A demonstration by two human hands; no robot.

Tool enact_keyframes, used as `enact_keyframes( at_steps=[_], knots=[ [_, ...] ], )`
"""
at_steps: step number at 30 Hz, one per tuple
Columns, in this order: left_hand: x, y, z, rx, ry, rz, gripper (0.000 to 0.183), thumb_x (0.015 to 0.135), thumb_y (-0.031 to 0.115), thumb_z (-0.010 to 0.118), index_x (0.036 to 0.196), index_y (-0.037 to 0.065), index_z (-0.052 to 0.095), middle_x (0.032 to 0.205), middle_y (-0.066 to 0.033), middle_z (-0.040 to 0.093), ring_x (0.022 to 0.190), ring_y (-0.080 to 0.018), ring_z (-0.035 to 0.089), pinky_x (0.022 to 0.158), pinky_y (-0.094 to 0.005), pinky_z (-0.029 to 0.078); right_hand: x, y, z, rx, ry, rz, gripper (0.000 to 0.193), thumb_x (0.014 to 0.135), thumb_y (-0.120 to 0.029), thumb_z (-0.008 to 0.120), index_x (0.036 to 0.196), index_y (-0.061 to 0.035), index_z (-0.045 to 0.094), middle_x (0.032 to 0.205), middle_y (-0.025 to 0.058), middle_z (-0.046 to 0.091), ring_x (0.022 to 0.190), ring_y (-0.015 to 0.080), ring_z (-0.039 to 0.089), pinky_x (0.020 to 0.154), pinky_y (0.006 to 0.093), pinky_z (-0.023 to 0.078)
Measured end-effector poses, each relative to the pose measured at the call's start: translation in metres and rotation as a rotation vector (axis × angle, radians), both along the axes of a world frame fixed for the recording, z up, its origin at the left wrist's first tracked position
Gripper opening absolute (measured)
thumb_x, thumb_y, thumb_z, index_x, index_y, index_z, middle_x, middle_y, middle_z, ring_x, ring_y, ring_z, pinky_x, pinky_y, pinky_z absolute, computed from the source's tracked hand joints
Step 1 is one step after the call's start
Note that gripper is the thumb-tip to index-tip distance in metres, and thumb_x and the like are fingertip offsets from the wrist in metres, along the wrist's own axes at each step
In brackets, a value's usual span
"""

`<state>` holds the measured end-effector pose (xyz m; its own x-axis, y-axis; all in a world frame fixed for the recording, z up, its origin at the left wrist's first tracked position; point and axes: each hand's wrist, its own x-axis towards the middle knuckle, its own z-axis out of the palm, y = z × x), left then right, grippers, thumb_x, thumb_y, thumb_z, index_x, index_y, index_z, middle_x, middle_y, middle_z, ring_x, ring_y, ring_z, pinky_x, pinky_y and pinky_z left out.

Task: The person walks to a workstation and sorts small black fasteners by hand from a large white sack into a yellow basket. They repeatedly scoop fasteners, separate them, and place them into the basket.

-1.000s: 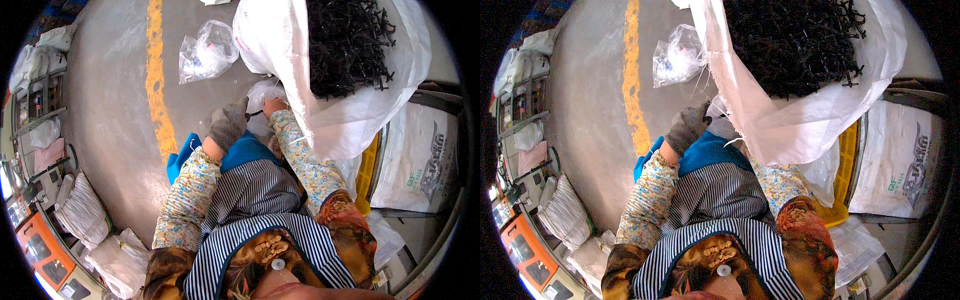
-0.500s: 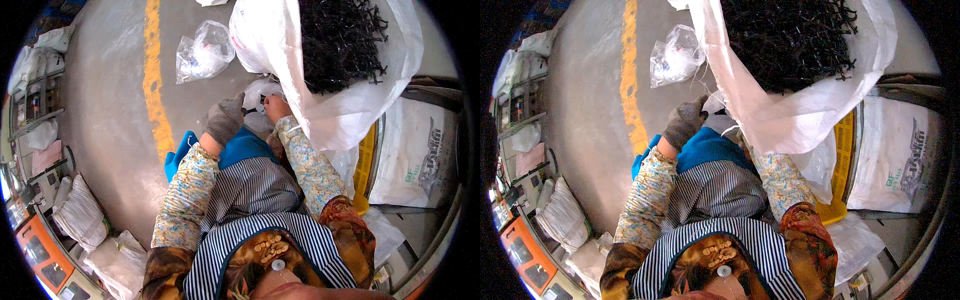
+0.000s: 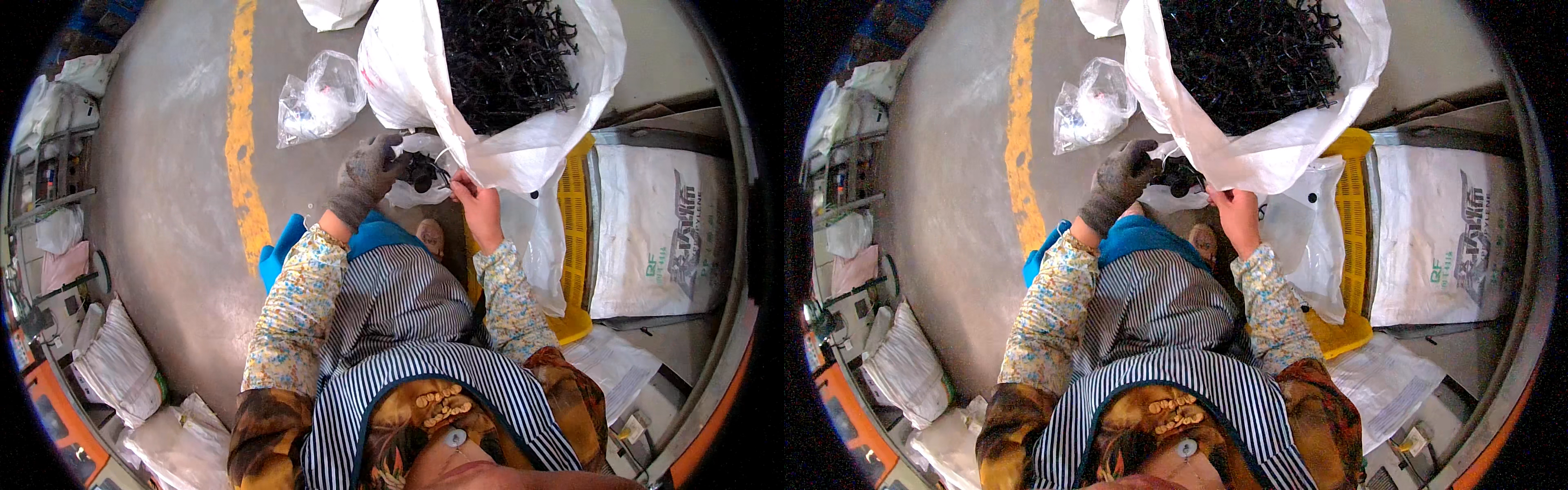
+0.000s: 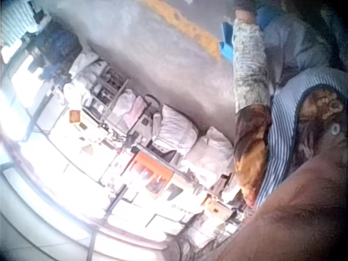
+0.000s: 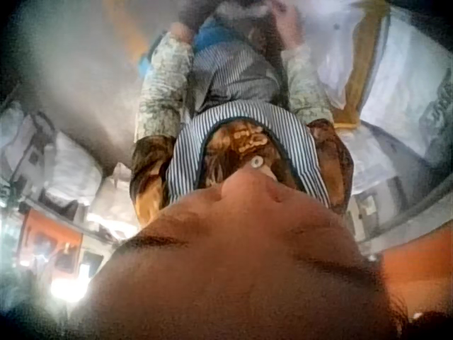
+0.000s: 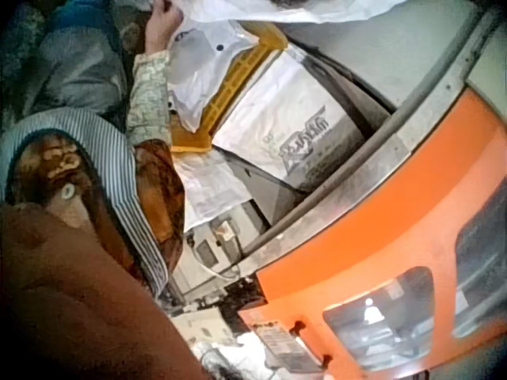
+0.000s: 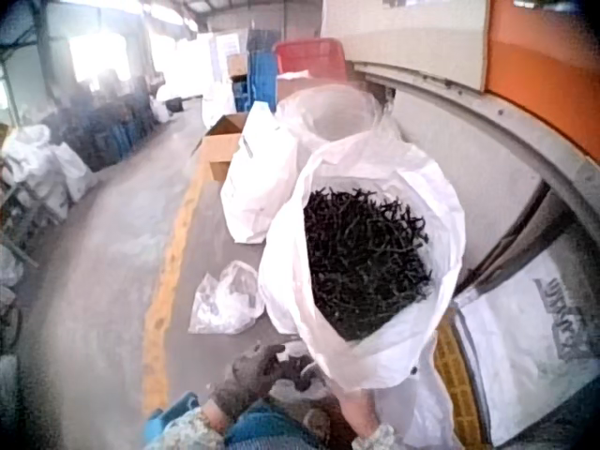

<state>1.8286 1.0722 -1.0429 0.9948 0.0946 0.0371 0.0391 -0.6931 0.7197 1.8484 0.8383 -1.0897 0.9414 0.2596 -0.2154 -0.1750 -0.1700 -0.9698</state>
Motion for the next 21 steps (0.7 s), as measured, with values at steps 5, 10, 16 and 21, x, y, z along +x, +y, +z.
enact_keyframes(
  at_steps=[5, 10, 16, 21],
  knots=[
    [-0.028, -0.024, -0.025, -0.526, 0.287, -0.231, 0.029, 0.084, 0.019, 0.067, 0.109, 0.006, 0.063, 0.097, -0.0135, 0.067, 0.082, -0.0290, 0.066, 0.073, -0.0365, 0.051, -0.025, -0.006, 0.056, -0.073, -0.166, 0.027, 0.012, 0.090, -0.005, 0.062, 0.099, 0.0031, 0.060, 0.083, 0.0046, 0.064, 0.072, 0.0100, 0.062, 0.067, 0.0252, 0.050],
    [-0.076, -0.055, 0.019, 0.545, -0.007, -0.492, 0.028, 0.084, 0.020, 0.058, 0.110, 0.012, 0.063, 0.092, -0.0078, 0.065, 0.084, -0.0219, 0.065, 0.067, -0.0352, 0.049, -0.069, -0.043, 0.068, 0.108, 0.197, 0.004, 0.009, 0.093, -0.008, 0.060, 0.096, 0.0007, 0.060, 0.078, 0.0014, 0.061, 0.068, 0.0089, 0.058, 0.063, 0.0244, 0.048],
    [-0.073, -0.045, 0.013, 0.757, -0.028, -0.373, 0.028, 0.081, 0.017, 0.057, 0.108, 0.014, 0.063, 0.100, -0.0048, 0.062, 0.087, -0.0226, 0.062, 0.065, -0.0386, 0.049, -0.096, -0.094, 0.064, 0.265, 0.554, -0.189, 0.008, 0.092, -0.008, 0.061, 0.097, -0.0013, 0.061, 0.080, 0.0001, 0.060, 0.071, 0.0091, 0.057, 0.065, 0.0235, 0.047],
    [-0.026, -0.030, -0.028, 0.402, -0.107, -0.245, 0.041, 0.087, 0.018, 0.059, 0.127, 0.013, 0.053, 0.100, -0.0115, 0.067, 0.082, -0.0315, 0.067, 0.063, -0.0439, 0.053, -0.086, -0.096, 0.147, 0.007, -0.282, -0.230, 0.010, 0.089, -0.001, 0.062, 0.099, 0.0005, 0.061, 0.086, 0.0049, 0.061, 0.075, 0.0119, 0.058, 0.066, 0.0239, 0.046]
  ],
)
